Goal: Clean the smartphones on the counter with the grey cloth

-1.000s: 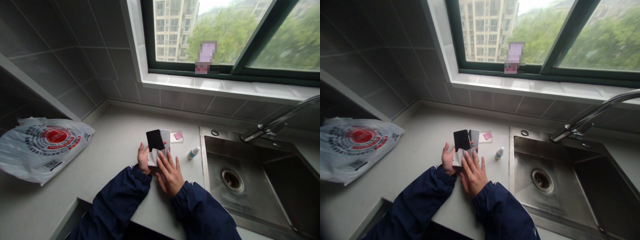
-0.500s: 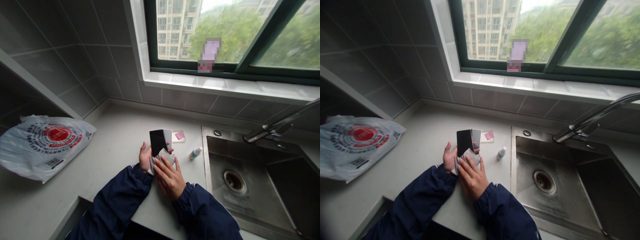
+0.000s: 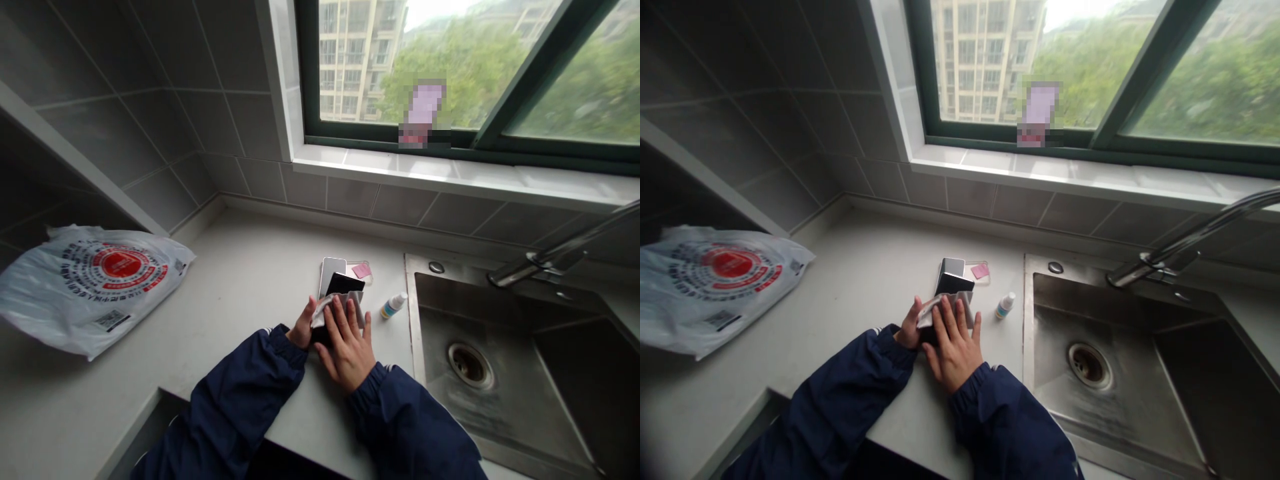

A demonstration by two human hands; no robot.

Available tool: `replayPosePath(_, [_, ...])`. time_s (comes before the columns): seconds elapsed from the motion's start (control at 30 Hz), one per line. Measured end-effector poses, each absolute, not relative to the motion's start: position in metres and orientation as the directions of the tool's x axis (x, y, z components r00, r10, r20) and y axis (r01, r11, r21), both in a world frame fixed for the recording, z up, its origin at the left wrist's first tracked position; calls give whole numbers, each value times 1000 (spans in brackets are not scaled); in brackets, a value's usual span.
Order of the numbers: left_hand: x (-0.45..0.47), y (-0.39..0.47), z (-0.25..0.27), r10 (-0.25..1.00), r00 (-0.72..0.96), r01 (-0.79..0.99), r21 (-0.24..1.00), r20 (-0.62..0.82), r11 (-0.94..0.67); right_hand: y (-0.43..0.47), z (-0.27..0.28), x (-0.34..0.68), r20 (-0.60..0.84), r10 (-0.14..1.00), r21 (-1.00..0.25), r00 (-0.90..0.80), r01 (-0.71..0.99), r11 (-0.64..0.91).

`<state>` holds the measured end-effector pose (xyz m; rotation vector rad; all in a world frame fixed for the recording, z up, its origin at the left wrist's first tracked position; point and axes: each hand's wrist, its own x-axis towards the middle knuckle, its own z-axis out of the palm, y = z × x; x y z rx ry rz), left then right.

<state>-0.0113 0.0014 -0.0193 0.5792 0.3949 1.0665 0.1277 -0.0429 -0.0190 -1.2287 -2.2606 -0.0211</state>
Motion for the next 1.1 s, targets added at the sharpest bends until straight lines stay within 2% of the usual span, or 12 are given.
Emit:
replayPosePath(0.2, [-8,1,-21,875,479,-653,698,77,296,-39,-16,131,562,782,-297,-269,817,495])
replayPosePath(0.37, [-6,6,-9,907,421,-768,537,10,350,-39,-18,131,535,790,-295,-300,810,507])
replayPosePath(0.57, [-16,11,0,928,314,-835,407,-203,371,-43,-23,127,532,712,-229,-459,731,643])
replayPosePath(0.77, [-16,9,7,903,419,-838,344,-91,424,-38,-27,134,605,687,-255,-404,719,647])
replayPosePath(0.87, [-16,9,7,891,452,-834,338,-35,436,-37,-24,134,682,667,-322,-299,696,641])
replayPosePath(0.97, [-19,12,5,910,414,-841,370,-32,396,-38,-18,133,731,652,-423,-200,617,663])
replayPosePath(1.03, [-20,14,4,932,353,-827,438,-85,353,-40,-14,133,726,676,-534,-130,512,672])
replayPosePath(1.1, [-21,16,3,947,283,-789,523,-155,321,-42,-11,133,628,779,-727,-1,356,587])
